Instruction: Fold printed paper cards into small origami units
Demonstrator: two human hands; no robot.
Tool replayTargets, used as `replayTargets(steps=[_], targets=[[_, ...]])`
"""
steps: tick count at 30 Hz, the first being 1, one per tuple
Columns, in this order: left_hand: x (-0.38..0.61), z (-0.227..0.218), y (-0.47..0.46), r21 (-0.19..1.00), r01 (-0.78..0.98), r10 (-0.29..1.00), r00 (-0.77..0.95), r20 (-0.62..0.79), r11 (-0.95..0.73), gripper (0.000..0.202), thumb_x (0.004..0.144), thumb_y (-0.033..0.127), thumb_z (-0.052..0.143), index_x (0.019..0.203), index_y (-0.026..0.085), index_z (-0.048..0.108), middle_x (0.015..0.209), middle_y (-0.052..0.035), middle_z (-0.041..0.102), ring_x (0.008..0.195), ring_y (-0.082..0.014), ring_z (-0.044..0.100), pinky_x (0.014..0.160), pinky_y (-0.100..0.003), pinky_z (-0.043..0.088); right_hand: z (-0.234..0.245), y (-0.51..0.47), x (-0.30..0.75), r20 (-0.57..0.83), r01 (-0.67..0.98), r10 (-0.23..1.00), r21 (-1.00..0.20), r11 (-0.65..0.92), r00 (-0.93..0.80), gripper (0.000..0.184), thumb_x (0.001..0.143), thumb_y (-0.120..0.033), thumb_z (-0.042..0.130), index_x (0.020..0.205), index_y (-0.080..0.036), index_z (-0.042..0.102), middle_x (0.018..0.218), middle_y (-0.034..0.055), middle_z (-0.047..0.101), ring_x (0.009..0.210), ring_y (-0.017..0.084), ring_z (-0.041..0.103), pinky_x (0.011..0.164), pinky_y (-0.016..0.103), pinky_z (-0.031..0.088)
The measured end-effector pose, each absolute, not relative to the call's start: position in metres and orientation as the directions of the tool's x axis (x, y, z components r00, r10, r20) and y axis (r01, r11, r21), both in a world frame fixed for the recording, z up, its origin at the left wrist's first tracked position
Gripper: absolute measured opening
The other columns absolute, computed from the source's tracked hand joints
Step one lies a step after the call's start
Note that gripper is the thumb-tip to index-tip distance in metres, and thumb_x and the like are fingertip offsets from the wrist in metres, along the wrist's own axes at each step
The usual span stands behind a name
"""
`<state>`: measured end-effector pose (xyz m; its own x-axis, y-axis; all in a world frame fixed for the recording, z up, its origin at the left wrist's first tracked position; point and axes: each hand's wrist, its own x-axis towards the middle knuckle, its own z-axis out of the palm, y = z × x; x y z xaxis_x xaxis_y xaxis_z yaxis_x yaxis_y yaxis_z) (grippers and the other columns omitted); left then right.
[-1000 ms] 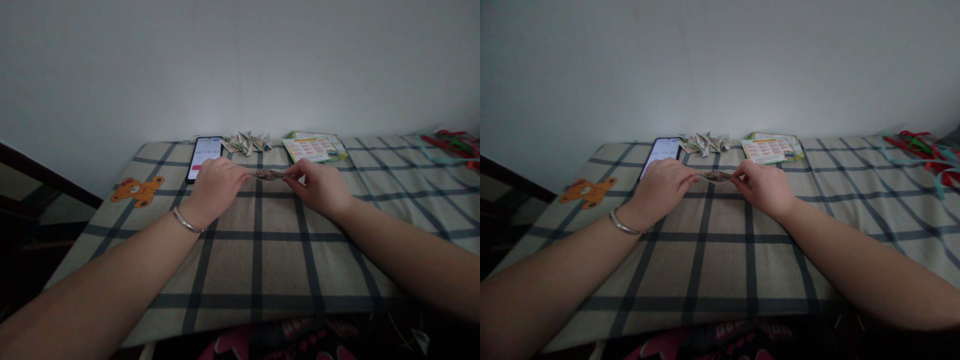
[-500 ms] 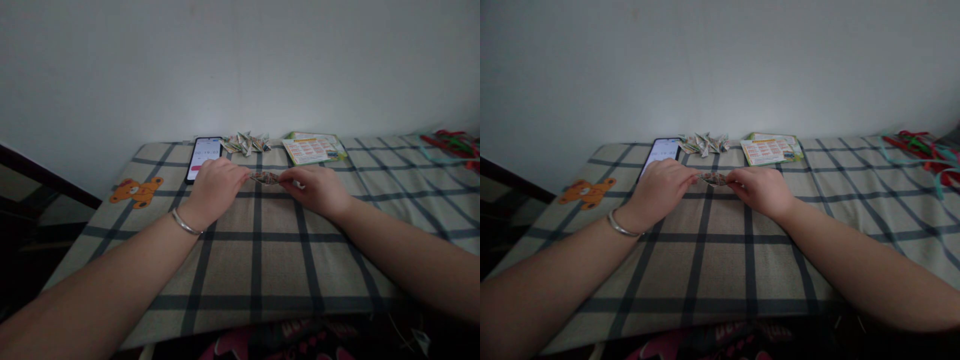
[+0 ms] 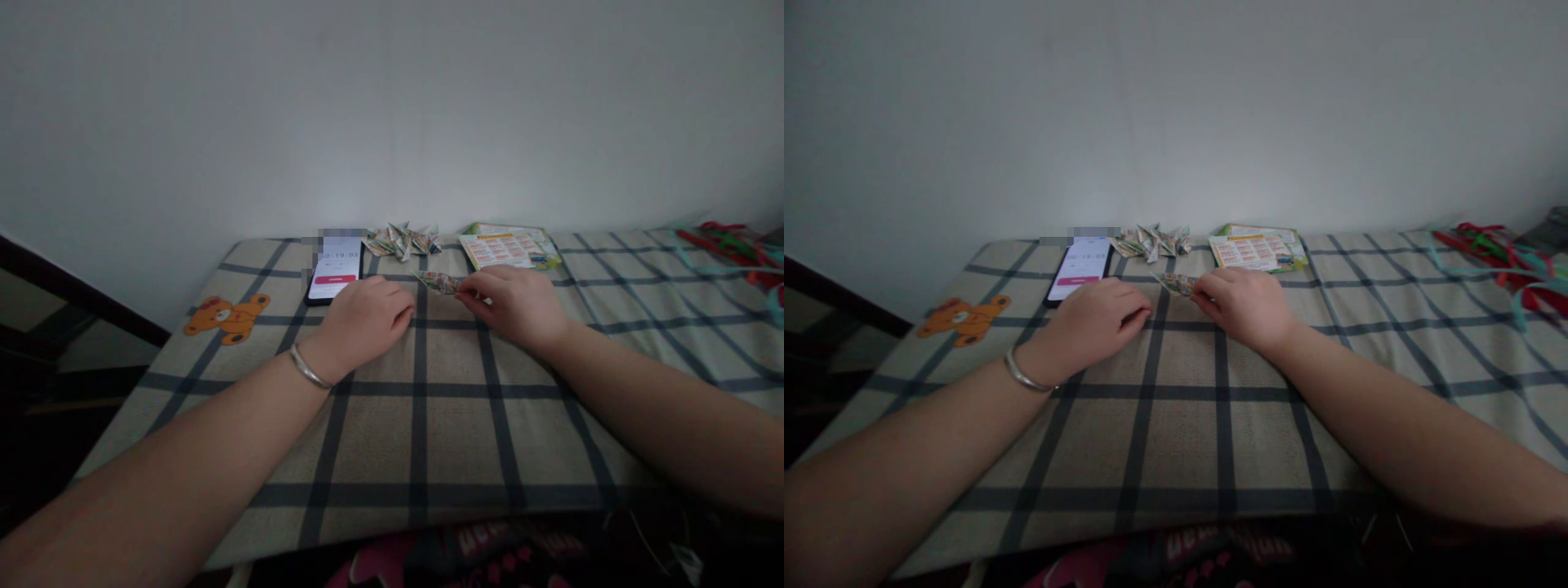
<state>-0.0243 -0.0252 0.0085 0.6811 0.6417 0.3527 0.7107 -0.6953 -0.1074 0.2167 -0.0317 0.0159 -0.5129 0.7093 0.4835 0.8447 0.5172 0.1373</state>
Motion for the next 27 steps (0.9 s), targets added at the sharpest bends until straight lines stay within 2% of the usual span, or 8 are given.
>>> replayTargets(steps=[3,7,11,17,27], targets=[[-0.023,0.009,-0.028,-0.148,0.697,0.627,0.703,0.336,-0.702,0.022,0.093,0.025,0.046,0.090,0.017,0.066,0.091,-0.0047,0.067,0.089,-0.0223,0.060,0.075,-0.035,0.047,0.022,-0.026,0.213,0.410,0.821,0.712,0.255,0.511,-0.570,0.036,0.095,-0.041,0.044,0.082,-0.020,0.070,0.077,0.0060,0.071,0.068,0.018,0.060,0.056,0.030,0.025],[-0.022,0.009,-0.033,-0.178,0.697,0.625,0.708,0.329,-0.695,0.020,0.092,0.026,0.049,0.093,0.017,0.067,0.093,-0.0054,0.066,0.090,-0.0232,0.059,0.073,-0.035,0.048,0.027,-0.013,0.204,0.327,0.801,0.736,0.334,0.497,-0.593,0.035,0.096,-0.038,0.042,0.087,-0.020,0.071,0.081,0.0072,0.073,0.068,0.019,0.061,0.055,0.030,0.022],[-0.022,0.009,-0.034,-0.183,0.696,0.630,0.711,0.313,-0.694,0.019,0.092,0.025,0.050,0.094,0.017,0.066,0.094,-0.0055,0.066,0.091,-0.0236,0.058,0.073,-0.035,0.049,0.026,0.001,0.193,0.295,0.810,0.767,0.358,0.465,-0.570,0.034,0.095,-0.035,0.040,0.094,-0.022,0.071,0.084,0.0081,0.073,0.069,0.021,0.062,0.055,0.030,0.023],[-0.024,0.008,-0.033,-0.183,0.692,0.623,0.714,0.320,-0.699,0.018,0.092,0.025,0.049,0.094,0.018,0.066,0.096,-0.0055,0.065,0.093,-0.0244,0.057,0.075,-0.037,0.049,0.023,0.019,0.183,0.324,0.823,0.769,0.367,0.434,-0.550,0.033,0.095,-0.026,0.038,0.093,-0.019,0.071,0.087,0.0113,0.074,0.072,0.026,0.065,0.059,0.033,0.031],[-0.023,0.005,-0.030,-0.160,0.698,0.628,0.704,0.332,-0.698,0.017,0.091,0.024,0.050,0.095,0.017,0.066,0.095,-0.0062,0.065,0.091,-0.0234,0.057,0.075,-0.036,0.048,0.027,0.034,0.174,0.255,0.828,0.809,0.364,0.427,-0.530,0.029,0.089,-0.013,0.041,0.093,-0.014,0.070,0.087,0.0188,0.073,0.081,0.030,0.068,0.064,0.035,0.036]])
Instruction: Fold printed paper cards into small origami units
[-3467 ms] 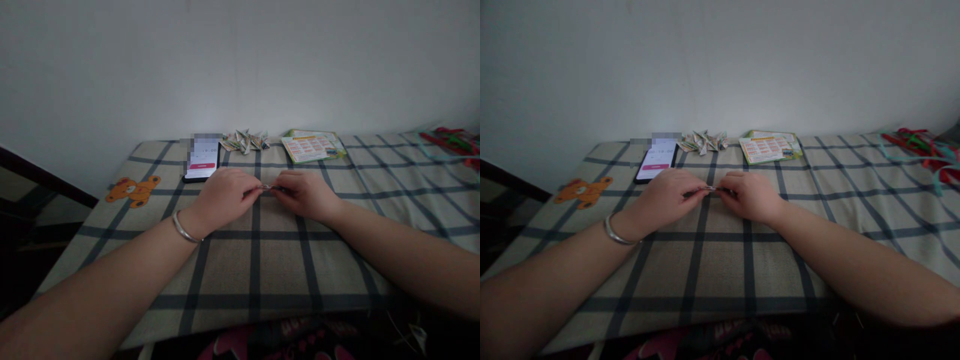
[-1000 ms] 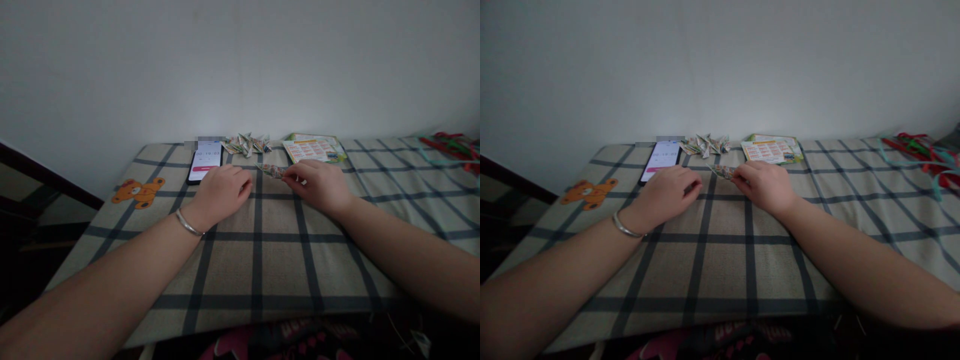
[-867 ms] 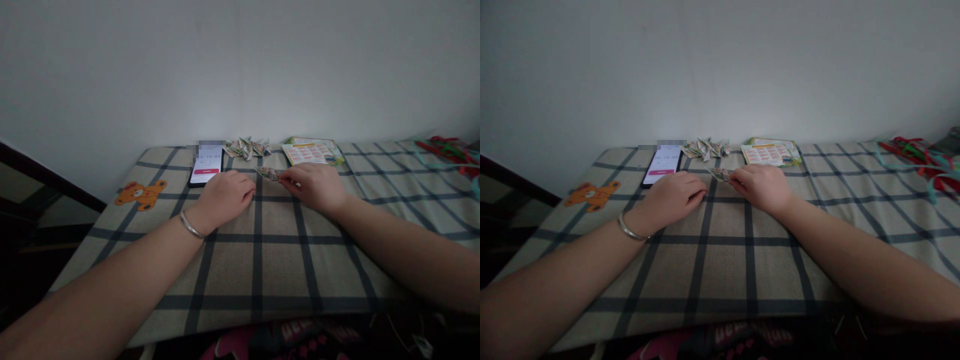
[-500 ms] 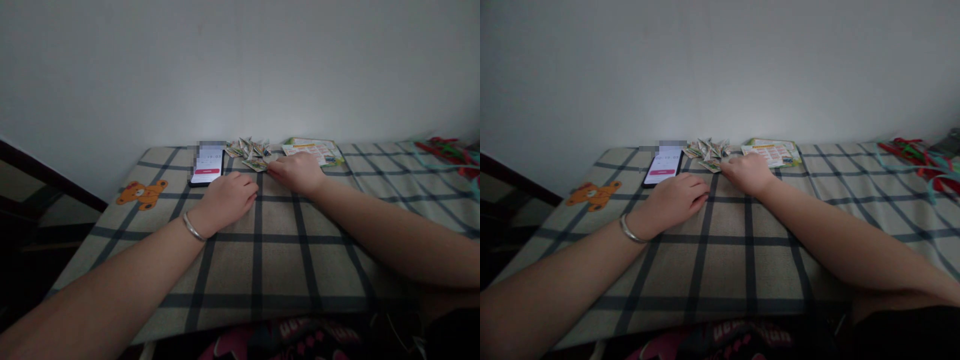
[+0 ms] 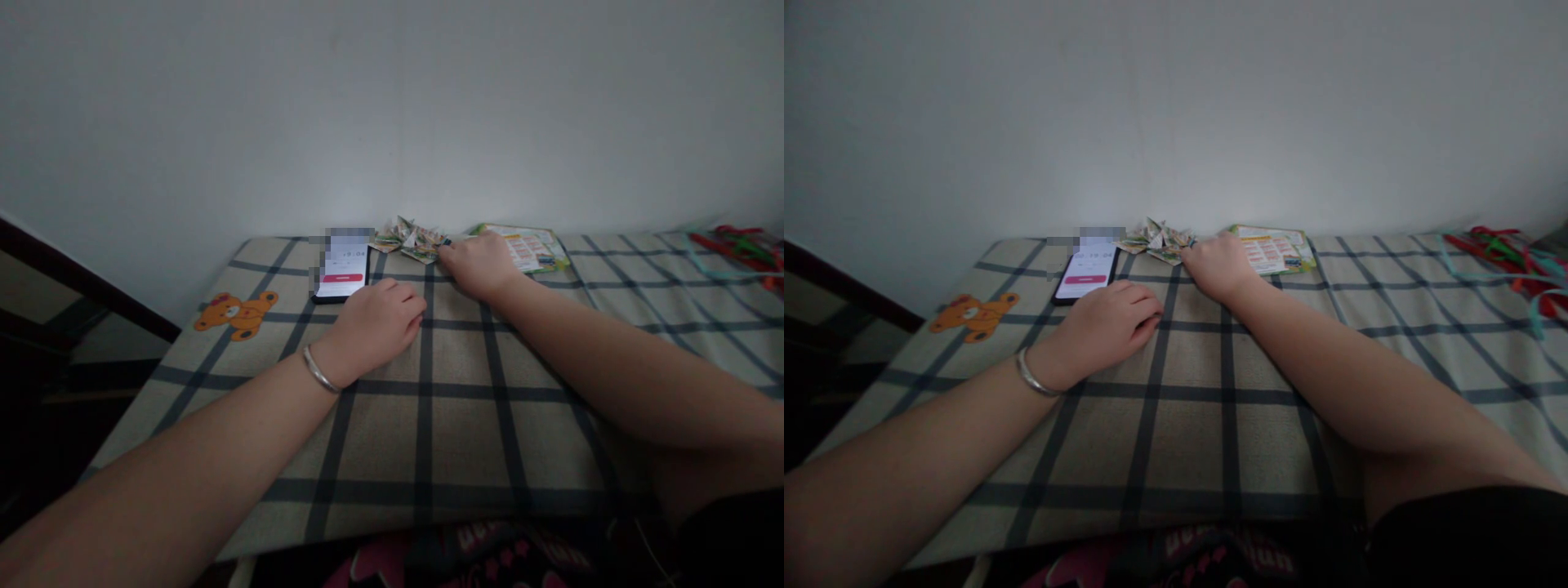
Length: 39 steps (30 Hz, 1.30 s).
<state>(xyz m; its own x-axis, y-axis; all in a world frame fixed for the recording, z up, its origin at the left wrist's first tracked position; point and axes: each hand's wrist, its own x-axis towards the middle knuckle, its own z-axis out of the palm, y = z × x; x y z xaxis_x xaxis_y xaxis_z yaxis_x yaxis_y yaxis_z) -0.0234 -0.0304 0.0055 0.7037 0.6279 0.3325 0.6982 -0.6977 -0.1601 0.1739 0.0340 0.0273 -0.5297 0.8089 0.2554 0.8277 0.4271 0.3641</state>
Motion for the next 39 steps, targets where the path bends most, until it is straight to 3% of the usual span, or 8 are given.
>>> replayTargets(steps=[8,16,21,24,28,31,39], targets=[[-0.023,0.005,-0.029,-0.141,0.702,0.635,0.698,0.331,-0.698,0.018,0.091,0.024,0.050,0.095,0.016,0.066,0.096,-0.0067,0.065,0.092,-0.0236,0.057,0.077,-0.036,0.048,0.026,0.040,0.168,0.283,0.858,0.829,0.343,0.382,-0.483,0.031,0.091,-0.016,0.039,0.102,-0.015,0.068,0.088,0.0192,0.073,0.082,0.032,0.068,0.066,0.036,0.036],[-0.023,0.005,-0.030,-0.149,0.697,0.625,0.702,0.341,-0.701,0.017,0.091,0.024,0.051,0.096,0.016,0.065,0.096,-0.0067,0.065,0.092,-0.0226,0.056,0.077,-0.035,0.047,0.022,0.023,0.182,0.377,0.923,0.850,0.262,0.283,-0.368,0.034,0.094,-0.034,0.044,0.122,-0.022,0.058,0.089,0.0133,0.074,0.077,0.030,0.068,0.060,0.032,0.035],[-0.024,0.006,-0.031,-0.143,0.696,0.630,0.703,0.330,-0.703,0.017,0.091,0.023,0.051,0.097,0.017,0.065,0.097,-0.0064,0.065,0.094,-0.0229,0.057,0.077,-0.035,0.047,0.024,-0.001,0.197,0.354,0.937,0.878,-0.011,0.349,-0.323,0.032,0.085,-0.037,0.058,0.114,-0.024,0.061,0.081,0.0019,0.073,0.073,0.021,0.066,0.057,0.028,0.033],[-0.024,0.007,-0.031,-0.142,0.696,0.632,0.704,0.324,-0.704,0.017,0.092,0.024,0.050,0.097,0.017,0.065,0.098,-0.0061,0.065,0.095,-0.0231,0.057,0.078,-0.035,0.048,0.024,-0.010,0.211,0.369,0.940,0.884,-0.073,0.334,-0.286,0.030,0.082,-0.036,0.061,0.110,-0.024,0.062,0.077,0.0000,0.070,0.067,0.019,0.063,0.053,0.026,0.030],[-0.024,0.007,-0.031,-0.150,0.699,0.637,0.705,0.311,-0.700,0.017,0.092,0.024,0.049,0.096,0.017,0.064,0.098,-0.0053,0.064,0.094,-0.0237,0.057,0.077,-0.036,0.048,0.020,-0.009,0.235,0.372,0.934,0.918,-0.260,0.247,-0.139,0.035,0.080,-0.037,0.062,0.111,-0.022,0.060,0.072,-0.0011,0.066,0.062,0.016,0.060,0.052,0.025,0.034],[-0.023,0.006,-0.030,-0.152,0.694,0.632,0.709,0.312,-0.704,0.017,0.091,0.024,0.050,0.097,0.017,0.064,0.098,-0.0058,0.064,0.094,-0.0232,0.057,0.078,-0.036,0.048,0.014,-0.004,0.248,0.400,0.964,0.911,-0.184,0.191,-0.104,0.039,0.077,-0.041,0.063,0.112,-0.022,0.060,0.079,0.0010,0.066,0.066,0.019,0.060,0.055,0.027,0.038],[-0.021,0.007,-0.030,-0.152,0.693,0.632,0.711,0.307,-0.705,0.017,0.092,0.024,0.049,0.095,0.016,0.064,0.096,-0.0061,0.064,0.091,-0.0224,0.056,0.077,-0.035,0.047,0.008,0.000,0.254,0.501,0.943,0.812,0.028,0.331,-0.300,0.028,0.082,-0.041,0.062,0.101,-0.021,0.065,0.105,0.0086,0.066,0.098,0.027,0.061,0.081,0.037,0.048]])
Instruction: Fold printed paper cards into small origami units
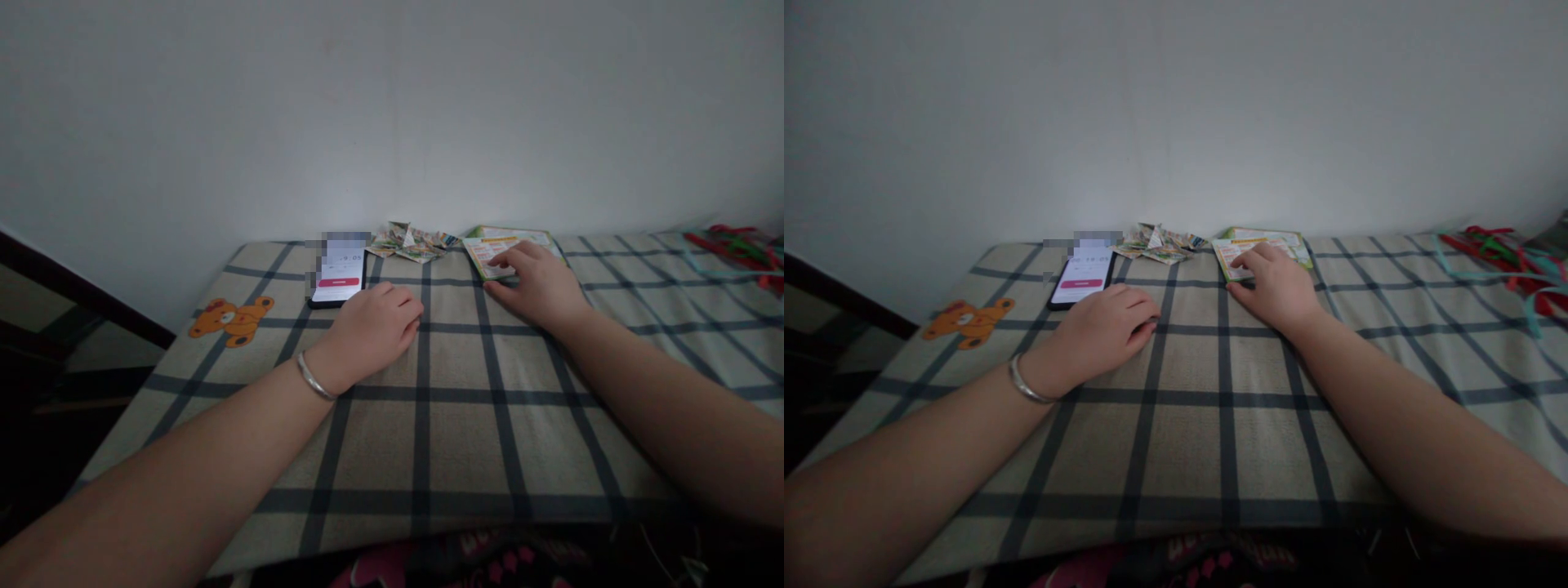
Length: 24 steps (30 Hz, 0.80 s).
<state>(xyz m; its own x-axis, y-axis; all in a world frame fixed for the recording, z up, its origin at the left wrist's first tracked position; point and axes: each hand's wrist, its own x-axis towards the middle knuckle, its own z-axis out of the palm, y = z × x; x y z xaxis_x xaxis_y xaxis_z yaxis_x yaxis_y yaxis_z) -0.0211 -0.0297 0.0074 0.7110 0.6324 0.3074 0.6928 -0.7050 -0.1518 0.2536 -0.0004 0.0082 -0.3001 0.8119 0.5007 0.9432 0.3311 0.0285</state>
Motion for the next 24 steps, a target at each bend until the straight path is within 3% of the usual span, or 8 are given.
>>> replayTargets(steps=[4,8,16,20,24], targets=[[-0.020,0.008,-0.029,-0.154,0.697,0.645,0.710,0.281,-0.700,0.019,0.092,0.025,0.047,0.097,0.017,0.064,0.097,-0.0054,0.064,0.093,-0.0239,0.056,0.078,-0.037,0.048,0.006,0.003,0.256,0.487,0.930,0.800,0.084,0.358,-0.351,0.026,0.085,-0.039,0.060,0.103,-0.020,0.066,0.110,0.0078,0.068,0.105,0.028,0.059,0.089,0.039,0.046],[-0.020,0.008,-0.029,-0.152,0.700,0.649,0.708,0.279,-0.698,0.019,0.092,0.025,0.048,0.097,0.017,0.064,0.098,-0.0053,0.064,0.093,-0.0244,0.056,0.078,-0.037,0.048,0.004,0.006,0.258,0.457,0.943,0.826,0.117,0.312,-0.330,0.027,0.088,-0.038,0.057,0.105,-0.021,0.067,0.106,0.0069,0.071,0.097,0.026,0.063,0.081,0.036,0.046],[-0.020,0.006,-0.028,-0.133,0.696,0.641,0.708,0.296,-0.706,0.017,0.091,0.024,0.050,0.096,0.018,0.065,0.097,-0.0054,0.064,0.092,-0.0236,0.057,0.077,-0.036,0.047,0.008,0.004,0.252,0.417,0.913,0.826,0.309,0.265,-0.380,0.034,0.095,-0.034,0.040,0.102,-0.022,0.072,0.102,0.0079,0.073,0.089,0.025,0.066,0.067,0.033,0.040],[-0.020,0.006,-0.028,-0.132,0.696,0.640,0.707,0.302,-0.706,0.017,0.091,0.025,0.050,0.097,0.018,0.064,0.098,-0.0055,0.064,0.093,-0.0237,0.056,0.077,-0.037,0.047,0.007,0.005,0.248,0.474,0.933,0.807,0.248,0.263,-0.353,0.034,0.095,-0.035,0.041,0.099,-0.019,0.070,0.105,0.0081,0.072,0.095,0.025,0.064,0.072,0.033,0.042],[-0.021,0.006,-0.028,-0.135,0.697,0.643,0.706,0.296,-0.704,0.018,0.092,0.025,0.049,0.097,0.018,0.064,0.098,-0.0055,0.064,0.093,-0.0239,0.056,0.077,-0.037,0.047,0.006,0.007,0.247,0.459,0.949,0.831,0.172,0.264,-0.314,0.037,0.089,-0.044,0.050,0.109,-0.017,0.065,0.112,0.0102,0.070,0.100,0.027,0.063,0.080,0.036,0.044]])
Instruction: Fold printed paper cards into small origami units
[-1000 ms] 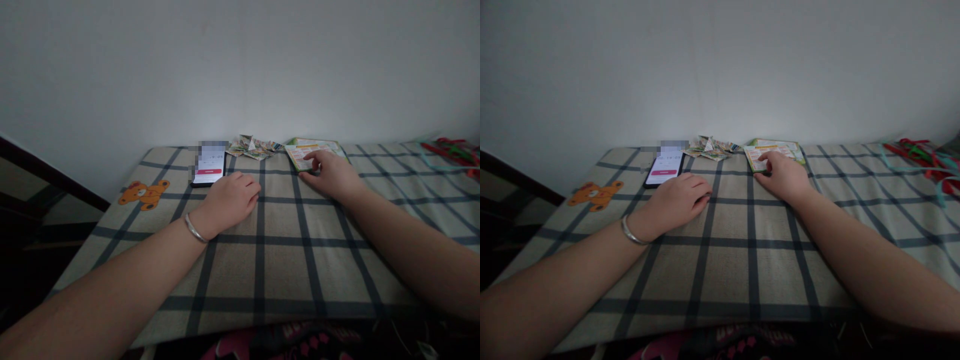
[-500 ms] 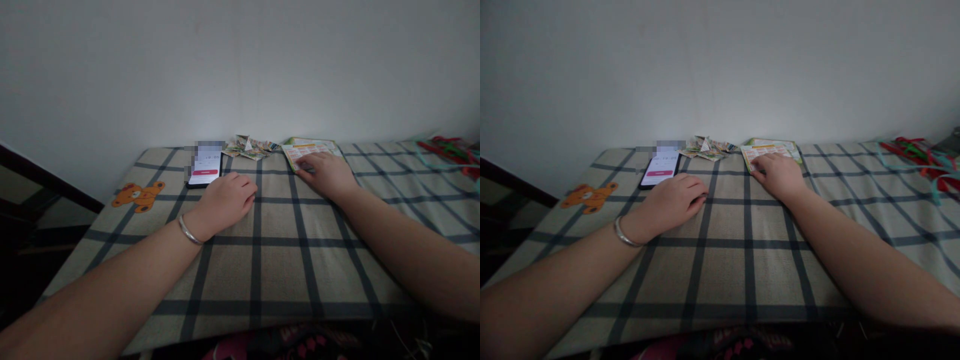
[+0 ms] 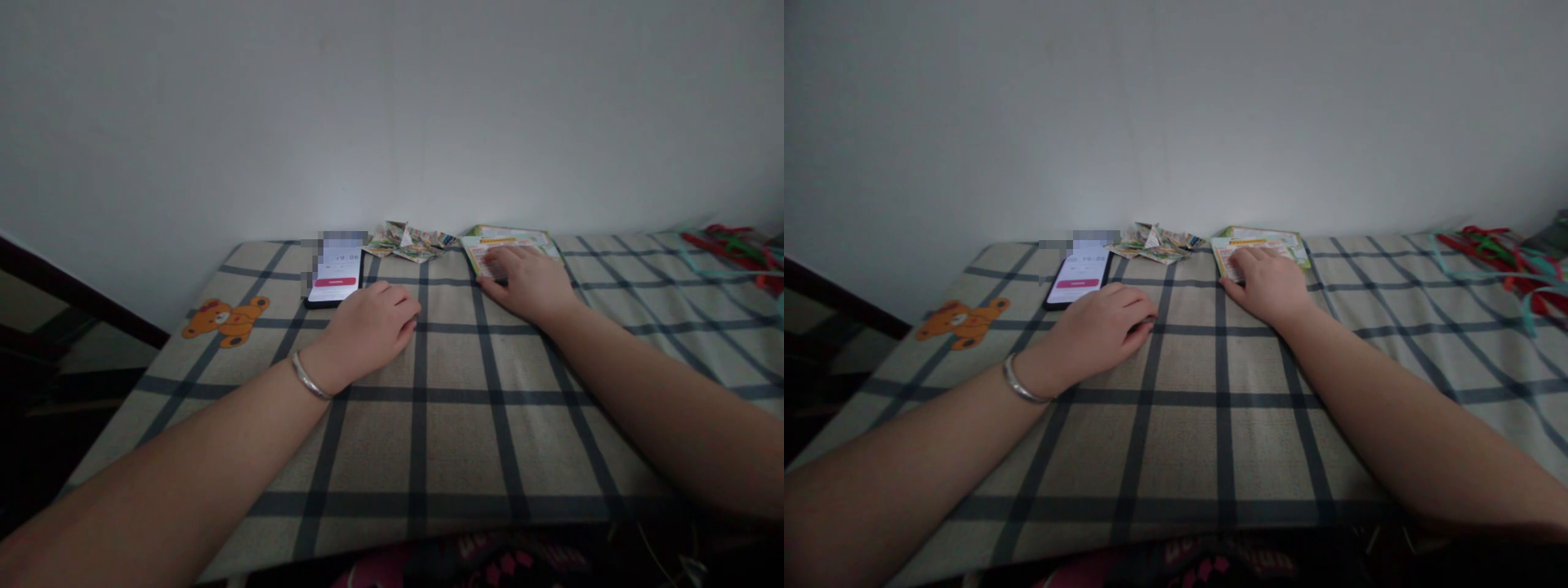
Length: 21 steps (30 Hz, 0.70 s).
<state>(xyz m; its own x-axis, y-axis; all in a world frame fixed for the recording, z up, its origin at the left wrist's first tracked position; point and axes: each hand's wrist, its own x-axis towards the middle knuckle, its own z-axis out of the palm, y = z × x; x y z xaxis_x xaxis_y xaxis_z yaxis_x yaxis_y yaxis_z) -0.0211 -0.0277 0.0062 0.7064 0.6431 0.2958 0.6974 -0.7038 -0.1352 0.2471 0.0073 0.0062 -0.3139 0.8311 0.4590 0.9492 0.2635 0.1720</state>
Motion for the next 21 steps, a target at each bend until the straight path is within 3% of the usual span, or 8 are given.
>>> replayTargets(steps=[8,12,17,21], targets=[[-0.0202,0.0056,-0.0275,-0.127,0.699,0.644,0.704,0.300,-0.704,0.017,0.091,0.025,0.050,0.097,0.017,0.064,0.098,-0.0058,0.064,0.092,-0.0235,0.056,0.077,-0.036,0.046,0.0092,0.0023,0.2427,0.404,0.964,0.876,0.146,0.221,-0.262,0.040,0.088,-0.049,0.049,0.111,-0.021,0.065,0.110,0.0093,0.071,0.097,0.030,0.065,0.074,0.037,0.046],[-0.0201,0.0065,-0.0275,-0.126,0.699,0.645,0.704,0.298,-0.704,0.017,0.091,0.025,0.050,0.096,0.017,0.064,0.097,-0.0059,0.063,0.092,-0.0236,0.056,0.078,-0.036,0.047,0.0109,-0.0004,0.2410,0.409,0.987,0.899,0.045,0.155,-0.160,0.039,0.088,-0.047,0.047,0.112,-0.024,0.066,0.106,0.0082,0.072,0.095,0.030,0.066,0.073,0.037,0.046],[-0.0212,0.0061,-0.0269,-0.120,0.698,0.645,0.704,0.299,-0.706,0.017,0.091,0.025,0.050,0.096,0.017,0.064,0.098,-0.0056,0.063,0.092,-0.0236,0.056,0.078,-0.037,0.047,0.0127,0.0010,0.2402,0.396,0.991,0.918,-0.107,0.074,-0.026,0.030,0.085,-0.032,0.047,0.105,-0.022,0.067,0.098,0.0091,0.073,0.087,0.027,0.066,0.069,0.033,0.044],[-0.0212,0.0055,-0.0271,-0.117,0.700,0.644,0.700,0.309,-0.705,0.017,0.091,0.025,0.050,0.096,0.018,0.064,0.097,-0.0056,0.064,0.092,-0.0234,0.056,0.077,-0.037,0.047,0.0128,0.0025,0.2389,0.402,0.998,0.915,-0.022,0.061,-0.047,0.029,0.090,-0.031,0.042,0.093,-0.018,0.068,0.086,0.0108,0.073,0.079,0.027,0.066,0.064,0.033,0.041]])
